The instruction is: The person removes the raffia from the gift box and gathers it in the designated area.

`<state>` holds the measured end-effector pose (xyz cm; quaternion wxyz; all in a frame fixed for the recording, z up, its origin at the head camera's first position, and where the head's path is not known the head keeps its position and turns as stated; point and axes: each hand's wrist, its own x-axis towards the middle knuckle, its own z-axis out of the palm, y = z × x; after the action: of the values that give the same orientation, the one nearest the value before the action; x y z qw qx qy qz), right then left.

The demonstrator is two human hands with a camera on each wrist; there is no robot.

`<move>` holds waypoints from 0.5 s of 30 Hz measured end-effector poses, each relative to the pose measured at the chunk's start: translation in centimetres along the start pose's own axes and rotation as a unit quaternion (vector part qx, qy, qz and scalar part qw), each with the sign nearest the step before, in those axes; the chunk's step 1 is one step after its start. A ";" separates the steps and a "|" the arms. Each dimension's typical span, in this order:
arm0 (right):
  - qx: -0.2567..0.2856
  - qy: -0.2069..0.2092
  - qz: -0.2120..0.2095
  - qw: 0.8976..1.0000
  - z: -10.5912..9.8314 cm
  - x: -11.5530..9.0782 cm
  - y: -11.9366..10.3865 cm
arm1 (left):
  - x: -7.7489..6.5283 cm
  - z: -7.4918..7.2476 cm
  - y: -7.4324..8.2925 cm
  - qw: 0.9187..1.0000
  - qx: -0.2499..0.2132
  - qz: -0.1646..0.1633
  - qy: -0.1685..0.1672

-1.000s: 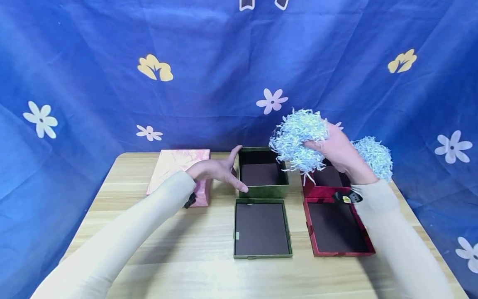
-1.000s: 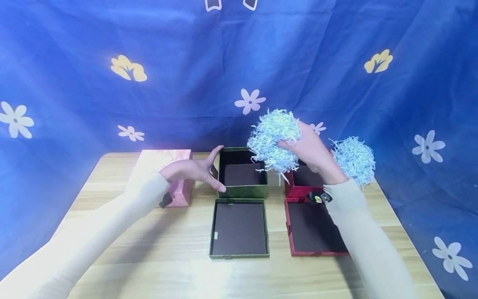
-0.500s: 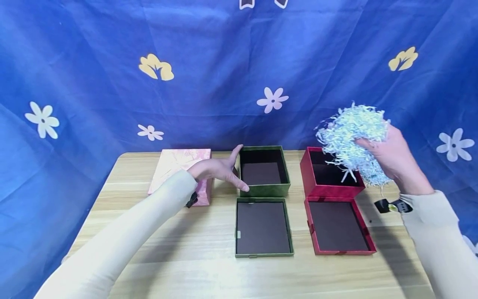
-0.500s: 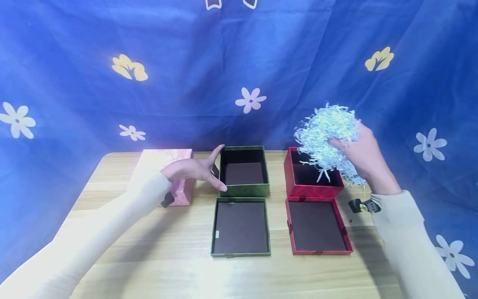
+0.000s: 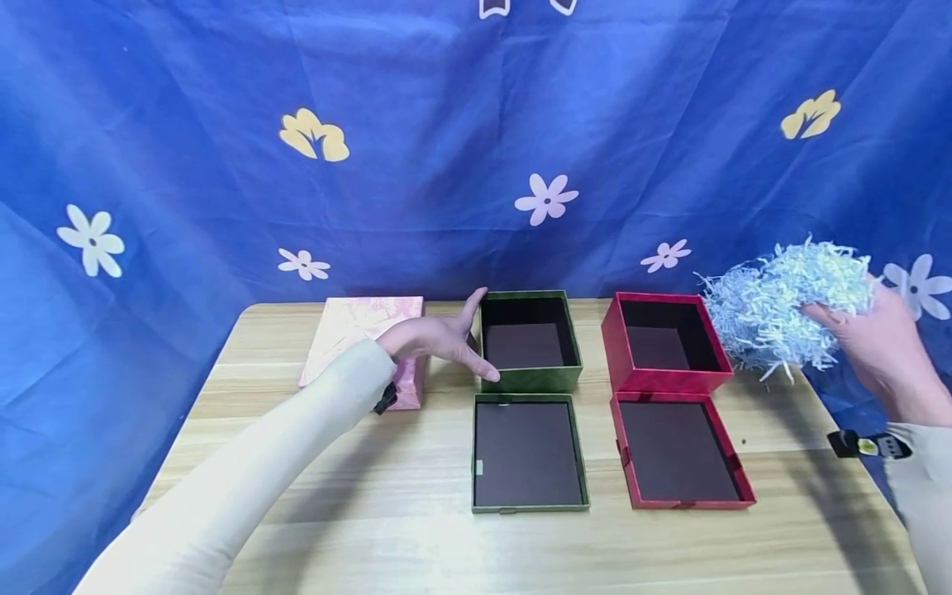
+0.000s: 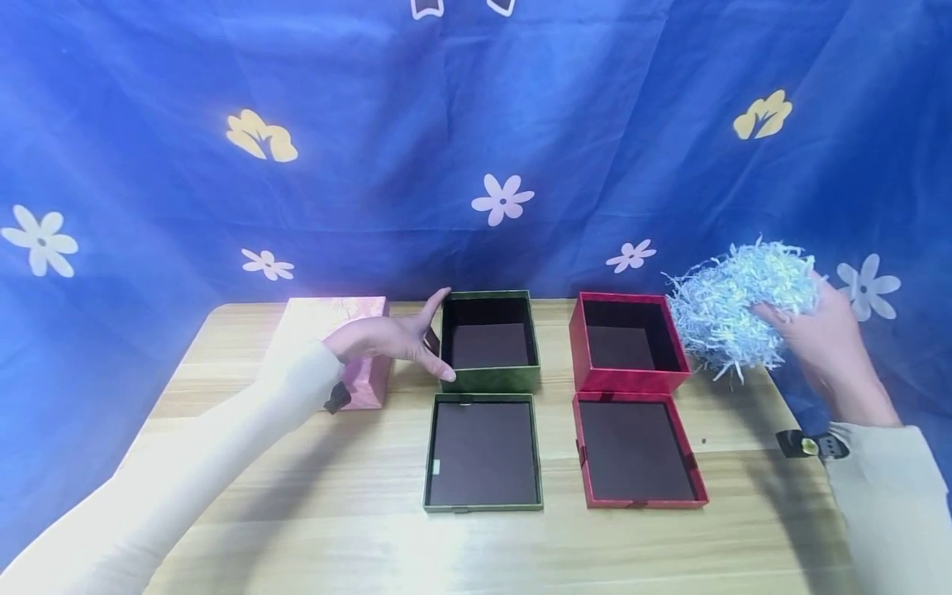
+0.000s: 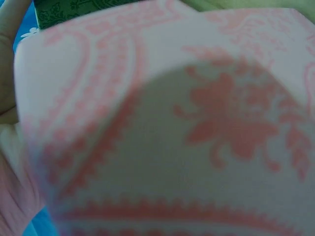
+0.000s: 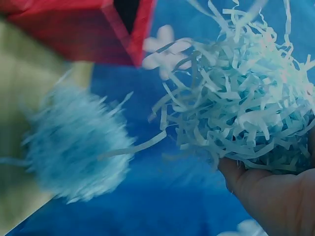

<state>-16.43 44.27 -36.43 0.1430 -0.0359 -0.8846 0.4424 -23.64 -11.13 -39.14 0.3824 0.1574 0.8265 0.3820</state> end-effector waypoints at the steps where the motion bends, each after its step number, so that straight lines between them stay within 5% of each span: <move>1: -0.002 0.000 0.000 1.000 -0.1 -0.1 0.8 | 0.0 0.0 0.0 1.000 0.001 -0.001 0.000; 8: 0.031 -0.024 -0.006 0.999 0.3 0.1 6.3 | -0.3 0.1 0.2 1.000 0.003 -0.003 0.004; 15: -0.046 -0.081 -0.020 0.995 1.1 0.6 10.6 | -0.2 0.1 0.1 1.000 0.004 -0.003 0.004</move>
<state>-17.95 49.96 -45.33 0.0775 0.0113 -0.9134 0.3995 -23.39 -11.16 -39.03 0.3799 0.1554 0.8298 0.3781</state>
